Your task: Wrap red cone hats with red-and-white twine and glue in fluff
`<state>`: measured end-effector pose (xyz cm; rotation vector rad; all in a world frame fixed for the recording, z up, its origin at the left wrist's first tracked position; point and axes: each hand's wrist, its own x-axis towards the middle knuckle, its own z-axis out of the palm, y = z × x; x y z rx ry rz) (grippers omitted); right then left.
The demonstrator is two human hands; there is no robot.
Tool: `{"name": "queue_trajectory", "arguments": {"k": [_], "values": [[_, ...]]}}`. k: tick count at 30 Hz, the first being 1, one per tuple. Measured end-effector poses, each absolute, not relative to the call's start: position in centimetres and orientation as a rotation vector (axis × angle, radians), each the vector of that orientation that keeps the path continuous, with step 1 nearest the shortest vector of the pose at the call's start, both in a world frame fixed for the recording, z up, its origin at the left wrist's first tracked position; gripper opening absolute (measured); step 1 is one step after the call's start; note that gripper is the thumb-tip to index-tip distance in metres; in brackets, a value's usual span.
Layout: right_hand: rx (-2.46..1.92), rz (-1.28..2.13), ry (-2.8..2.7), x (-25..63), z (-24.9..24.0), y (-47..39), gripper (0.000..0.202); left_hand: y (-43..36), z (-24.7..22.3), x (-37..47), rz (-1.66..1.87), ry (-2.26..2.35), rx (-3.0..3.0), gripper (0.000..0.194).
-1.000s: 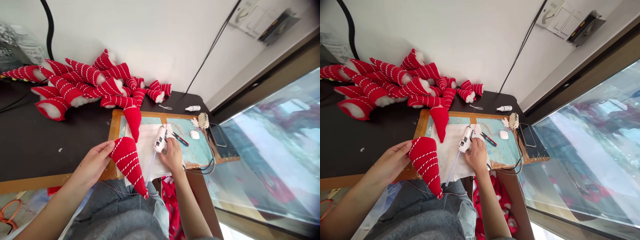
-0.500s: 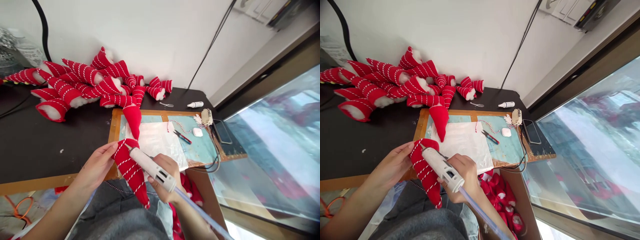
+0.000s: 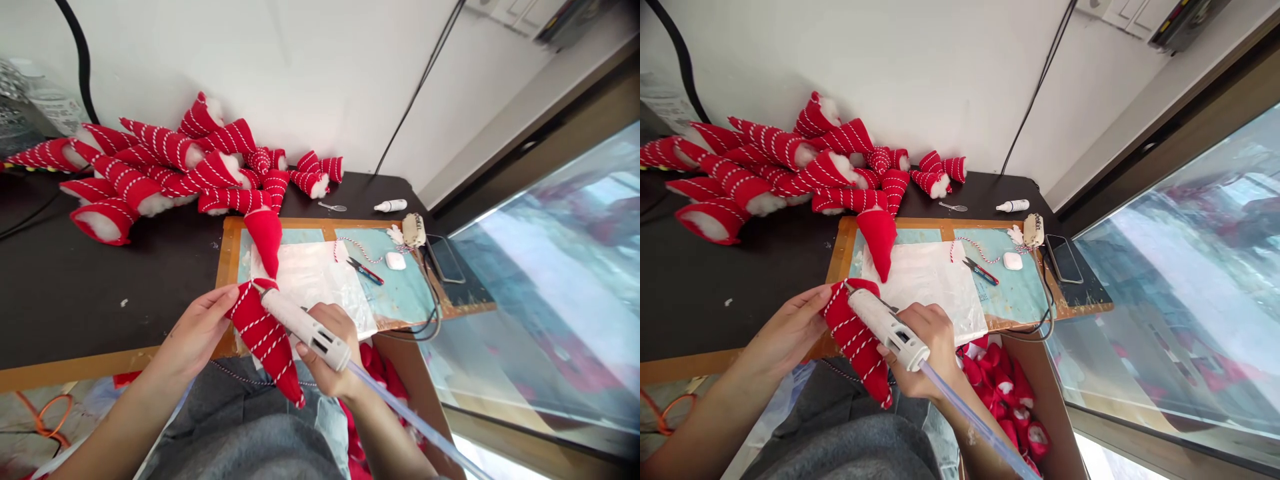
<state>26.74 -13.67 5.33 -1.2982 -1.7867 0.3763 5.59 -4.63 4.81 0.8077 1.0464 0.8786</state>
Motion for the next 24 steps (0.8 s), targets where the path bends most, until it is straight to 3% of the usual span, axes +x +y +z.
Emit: {"name": "queue_trajectory", "arguments": {"k": [19, 24], "values": [[-1.292, 0.399, -1.849, 26.81, 5.31, -13.99, 0.037, -4.46, 4.18, 5.33, 0.884, 1.036, 0.7, 0.052], [-1.34, 0.359, -1.813, 26.85, 5.3, -13.93, 0.034, -4.41, 4.52, 5.39, 0.881, 1.05, 0.776, 0.044]]}}
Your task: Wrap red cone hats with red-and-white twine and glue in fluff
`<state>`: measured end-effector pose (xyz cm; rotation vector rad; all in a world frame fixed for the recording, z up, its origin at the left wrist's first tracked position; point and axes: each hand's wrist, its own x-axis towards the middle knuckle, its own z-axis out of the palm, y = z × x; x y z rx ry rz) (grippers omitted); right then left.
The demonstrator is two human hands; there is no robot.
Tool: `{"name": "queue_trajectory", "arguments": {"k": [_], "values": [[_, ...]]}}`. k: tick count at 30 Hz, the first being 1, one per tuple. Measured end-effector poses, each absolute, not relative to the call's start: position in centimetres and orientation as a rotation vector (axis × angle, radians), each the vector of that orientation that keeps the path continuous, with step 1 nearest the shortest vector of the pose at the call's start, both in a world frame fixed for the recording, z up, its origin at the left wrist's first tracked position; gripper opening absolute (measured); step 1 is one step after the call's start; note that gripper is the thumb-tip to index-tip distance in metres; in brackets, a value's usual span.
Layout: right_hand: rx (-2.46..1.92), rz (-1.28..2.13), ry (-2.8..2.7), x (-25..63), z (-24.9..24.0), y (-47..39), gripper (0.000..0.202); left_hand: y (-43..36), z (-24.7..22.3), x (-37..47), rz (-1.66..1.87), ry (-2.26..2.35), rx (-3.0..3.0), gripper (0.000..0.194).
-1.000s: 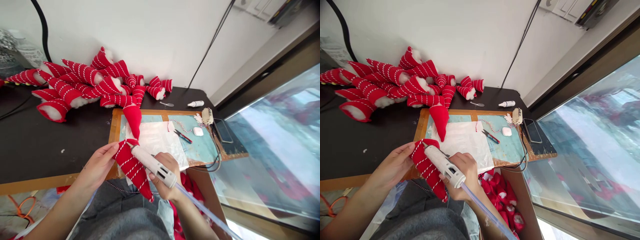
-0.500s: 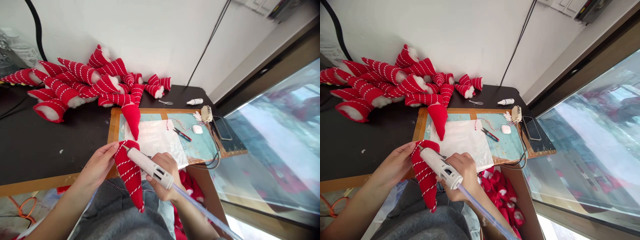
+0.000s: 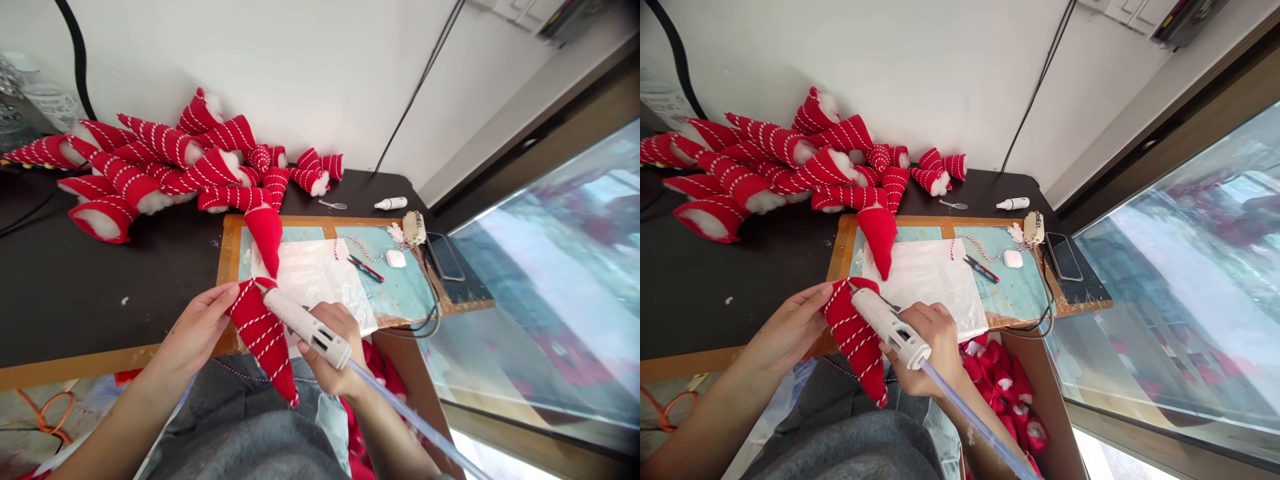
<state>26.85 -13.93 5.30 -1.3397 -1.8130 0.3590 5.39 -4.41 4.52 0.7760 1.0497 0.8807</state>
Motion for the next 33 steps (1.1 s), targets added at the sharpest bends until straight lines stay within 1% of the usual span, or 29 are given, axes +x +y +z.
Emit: {"name": "queue_trajectory", "arguments": {"k": [4, 10, 18, 21, 27, 33], "values": [[-1.301, 0.366, -1.852, 26.71, 5.41, -13.99, 0.03, -4.39, 4.35, 5.33, 0.883, 1.048, 0.742, 0.04], [-1.336, 0.331, -1.858, 26.85, 5.46, -14.07, 0.027, -4.42, 4.38, 5.3, 0.909, 1.033, 0.695, 0.052], [-1.321, 0.314, -1.855, 26.65, 5.44, -14.06, 0.025, -4.37, 4.46, 5.36, 0.92, 1.042, 0.695, 0.053], [-1.352, 0.296, -1.833, 26.64, 5.4, -14.05, 0.025, -4.34, 4.34, 5.34, 0.92, 1.046, 0.701, 0.051], [-1.277, 0.266, -1.865, 26.45, 5.1, -13.87, 0.023, -4.31, 4.1, 5.28, 0.929, 1.065, 0.7, 0.048], [-1.301, 0.272, -1.876, 26.64, 4.88, -13.89, 0.022, -4.33, 4.35, 5.37, 0.9, 1.05, 0.645, 0.052]]}}
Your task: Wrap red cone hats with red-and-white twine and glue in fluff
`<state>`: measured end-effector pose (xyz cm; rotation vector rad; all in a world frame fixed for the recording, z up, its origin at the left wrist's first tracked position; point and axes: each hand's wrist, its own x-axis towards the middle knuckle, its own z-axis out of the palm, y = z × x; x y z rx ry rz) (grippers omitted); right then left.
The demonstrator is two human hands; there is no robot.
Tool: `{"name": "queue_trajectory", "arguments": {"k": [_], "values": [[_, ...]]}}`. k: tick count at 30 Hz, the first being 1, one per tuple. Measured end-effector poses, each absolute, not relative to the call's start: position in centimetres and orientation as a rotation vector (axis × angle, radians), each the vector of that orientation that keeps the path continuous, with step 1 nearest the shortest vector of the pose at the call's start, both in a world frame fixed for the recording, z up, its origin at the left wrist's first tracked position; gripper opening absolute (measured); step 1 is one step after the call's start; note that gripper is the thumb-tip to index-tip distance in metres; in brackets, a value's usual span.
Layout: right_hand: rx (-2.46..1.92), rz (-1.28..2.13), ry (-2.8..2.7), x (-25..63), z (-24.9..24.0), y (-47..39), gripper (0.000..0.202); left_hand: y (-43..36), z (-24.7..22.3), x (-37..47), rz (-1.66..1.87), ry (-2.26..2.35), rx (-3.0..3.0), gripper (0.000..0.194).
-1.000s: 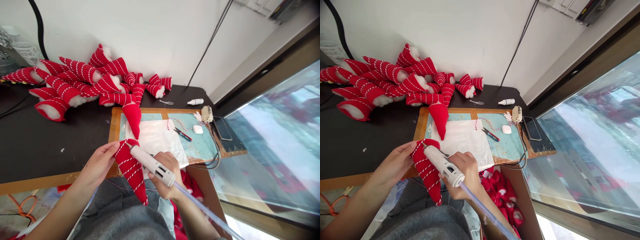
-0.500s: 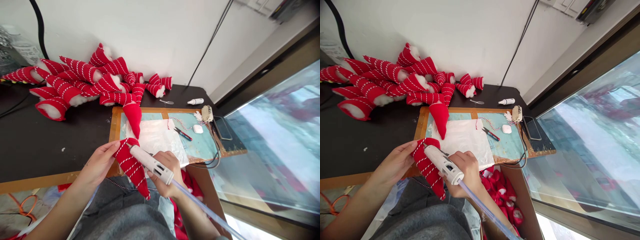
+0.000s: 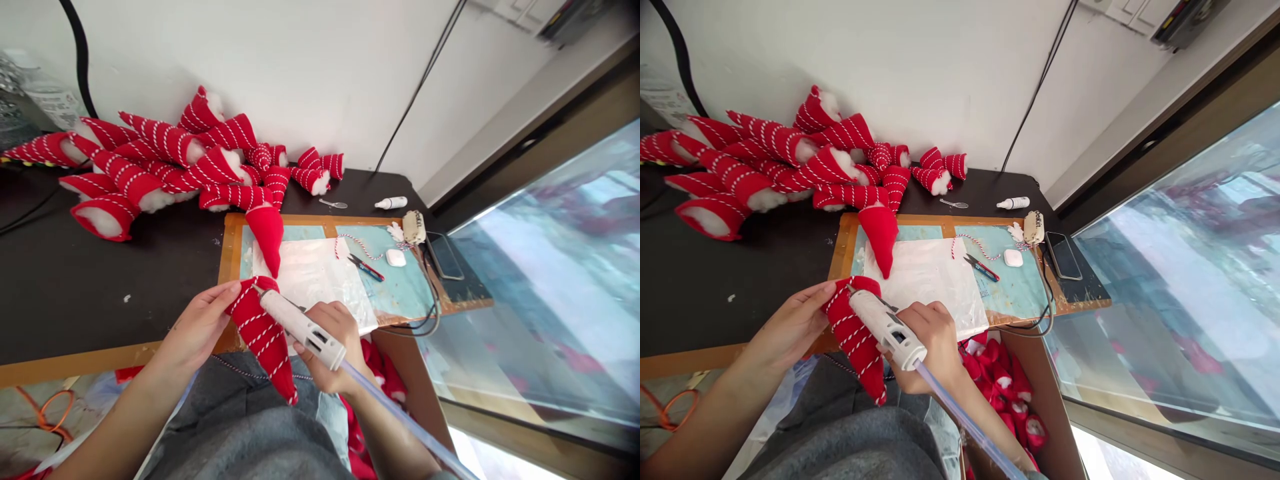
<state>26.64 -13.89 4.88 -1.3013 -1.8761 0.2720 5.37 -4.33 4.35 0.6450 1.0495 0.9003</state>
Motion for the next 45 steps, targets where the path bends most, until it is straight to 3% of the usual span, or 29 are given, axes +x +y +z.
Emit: {"name": "queue_trajectory", "arguments": {"k": [6, 12, 26, 45], "values": [[-1.303, 0.248, -1.844, 26.6, 3.9, -13.9, 0.02, -4.4, 4.2, 5.4, 0.892, 1.017, 0.611, 0.051], [-1.332, 0.2, -1.84, 26.6, 3.9, -13.8, 0.016, -4.2, 3.2, 5.1, 0.984, 1.036, 0.654, 0.034], [-1.295, 0.106, -1.904, 26.9, 4.4, -13.6, 0.008, -4.4, 3.5, 5.3, 0.931, 1.072, 0.767, 0.033], [-1.242, 0.058, -2.036, 27.1, 4.0, -13.9, 0.028, -4.6, 2.7, 4.9, 0.95, 1.09, 0.813, 0.049]]}}
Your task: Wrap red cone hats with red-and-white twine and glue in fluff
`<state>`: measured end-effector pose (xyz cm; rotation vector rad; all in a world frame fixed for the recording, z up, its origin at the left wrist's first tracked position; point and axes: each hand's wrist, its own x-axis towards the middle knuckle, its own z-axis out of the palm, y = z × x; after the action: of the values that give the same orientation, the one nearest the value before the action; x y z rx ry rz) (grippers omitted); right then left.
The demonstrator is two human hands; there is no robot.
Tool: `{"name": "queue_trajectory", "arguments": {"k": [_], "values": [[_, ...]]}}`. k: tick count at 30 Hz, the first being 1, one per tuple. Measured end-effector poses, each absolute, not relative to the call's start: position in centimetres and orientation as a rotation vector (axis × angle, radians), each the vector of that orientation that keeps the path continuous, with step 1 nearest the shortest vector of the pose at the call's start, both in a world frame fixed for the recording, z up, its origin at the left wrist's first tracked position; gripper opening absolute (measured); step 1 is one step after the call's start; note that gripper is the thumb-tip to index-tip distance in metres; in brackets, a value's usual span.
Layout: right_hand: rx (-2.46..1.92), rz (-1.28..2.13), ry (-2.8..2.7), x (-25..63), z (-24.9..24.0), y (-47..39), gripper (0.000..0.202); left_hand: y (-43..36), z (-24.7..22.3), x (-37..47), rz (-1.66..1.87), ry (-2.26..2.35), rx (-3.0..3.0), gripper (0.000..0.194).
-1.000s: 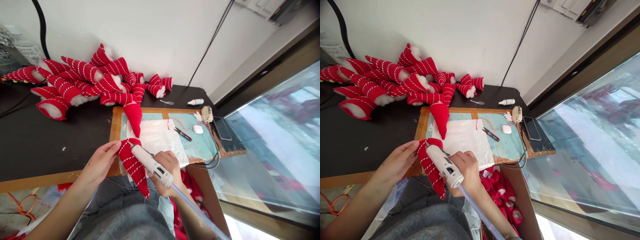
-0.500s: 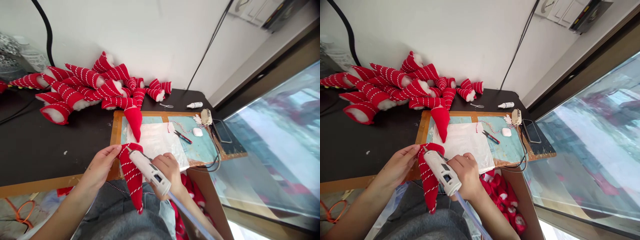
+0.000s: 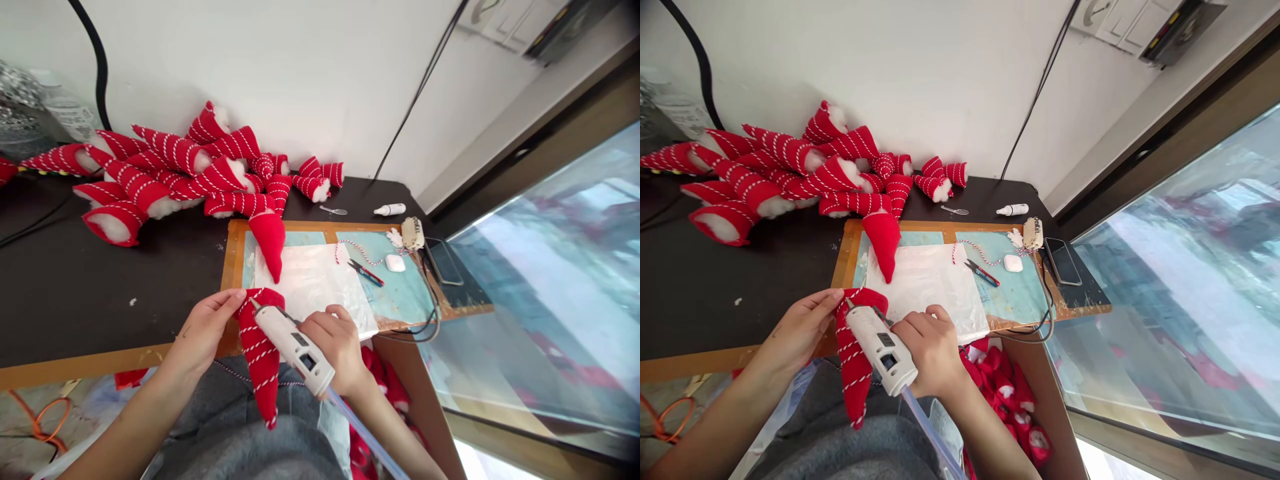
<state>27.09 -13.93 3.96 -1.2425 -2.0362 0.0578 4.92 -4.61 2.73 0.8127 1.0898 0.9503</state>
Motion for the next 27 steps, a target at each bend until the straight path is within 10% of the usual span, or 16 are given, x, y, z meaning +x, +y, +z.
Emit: {"name": "queue_trajectory", "arguments": {"k": [21, 27], "values": [[-1.647, -0.05, -2.038, 30.0, 3.1, -12.7, 0.008, -4.0, 2.8, 4.5, 0.984, 1.126, 0.851, 0.045], [-2.015, -0.274, -2.085, 34.8, 0.8, -8.3, 0.031, -3.4, 4.0, 4.7, 1.008, 1.15, 0.722, 0.034]]}}
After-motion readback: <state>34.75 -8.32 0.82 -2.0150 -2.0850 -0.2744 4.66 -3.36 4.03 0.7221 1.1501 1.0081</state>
